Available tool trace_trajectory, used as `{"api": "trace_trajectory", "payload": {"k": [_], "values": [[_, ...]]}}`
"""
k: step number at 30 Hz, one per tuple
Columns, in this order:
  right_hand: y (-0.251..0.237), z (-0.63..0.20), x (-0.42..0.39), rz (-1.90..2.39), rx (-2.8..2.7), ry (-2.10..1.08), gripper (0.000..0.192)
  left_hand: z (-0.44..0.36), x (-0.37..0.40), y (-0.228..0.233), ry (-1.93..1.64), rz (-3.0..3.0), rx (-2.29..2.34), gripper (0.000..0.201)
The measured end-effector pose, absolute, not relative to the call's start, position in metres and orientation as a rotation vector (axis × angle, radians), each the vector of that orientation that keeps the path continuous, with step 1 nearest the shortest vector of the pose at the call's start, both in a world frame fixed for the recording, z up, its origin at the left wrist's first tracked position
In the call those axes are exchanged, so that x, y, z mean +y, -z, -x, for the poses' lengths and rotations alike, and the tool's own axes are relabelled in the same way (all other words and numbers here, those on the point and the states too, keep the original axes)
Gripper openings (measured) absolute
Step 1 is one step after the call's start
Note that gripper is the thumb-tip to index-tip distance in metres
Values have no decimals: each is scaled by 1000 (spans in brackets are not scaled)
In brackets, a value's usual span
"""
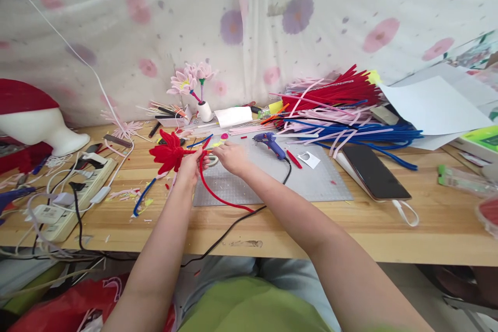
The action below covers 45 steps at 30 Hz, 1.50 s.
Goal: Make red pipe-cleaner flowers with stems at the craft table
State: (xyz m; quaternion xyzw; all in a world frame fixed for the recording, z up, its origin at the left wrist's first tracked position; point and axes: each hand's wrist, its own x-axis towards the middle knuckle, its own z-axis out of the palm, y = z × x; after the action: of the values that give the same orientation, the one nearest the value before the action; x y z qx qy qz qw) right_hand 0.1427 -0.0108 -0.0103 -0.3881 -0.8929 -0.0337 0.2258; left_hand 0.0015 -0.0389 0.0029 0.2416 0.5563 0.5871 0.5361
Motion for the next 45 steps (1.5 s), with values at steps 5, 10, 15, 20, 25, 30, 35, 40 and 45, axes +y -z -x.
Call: {"api": "trace_trajectory", "payload": {"k": [5, 10, 15, 20, 25, 30, 35, 40, 45], "values": [[12, -139, -22, 787, -2355, 221, 35, -5, -34, 2, -1540, -555, 1298, 17], [9, -134, -29, 552, -2442, -6, 27, -4, -32, 6, -1623, -615, 1405, 22], [-7, -129, -11, 875, -1858, -559, 20, -5, -36, 6, -1541, -706, 1460, 22], [-17, -135, 19, 967, -1485, -1110, 15, -9, -40, 4, -1488, -793, 1416, 23], [-14, -146, 38, 1175, -1287, -1624, 8, -12, -50, 1, -1386, -831, 1221, 27], [0, -149, 28, 1145, -1237, -2168, 8, -15, -56, -7, -1388, -755, 1036, 22], [4, -143, 13, 1216, -1439, -1706, 10, -13, -53, -16, -1436, -567, 1021, 20], [4, -142, 6, 1047, -1919, -674, 32, -12, -49, -17, -1449, -511, 1036, 19], [10, -138, -5, 1053, -2196, -609, 23, -14, -50, -14, -1505, -584, 1030, 26]]}}
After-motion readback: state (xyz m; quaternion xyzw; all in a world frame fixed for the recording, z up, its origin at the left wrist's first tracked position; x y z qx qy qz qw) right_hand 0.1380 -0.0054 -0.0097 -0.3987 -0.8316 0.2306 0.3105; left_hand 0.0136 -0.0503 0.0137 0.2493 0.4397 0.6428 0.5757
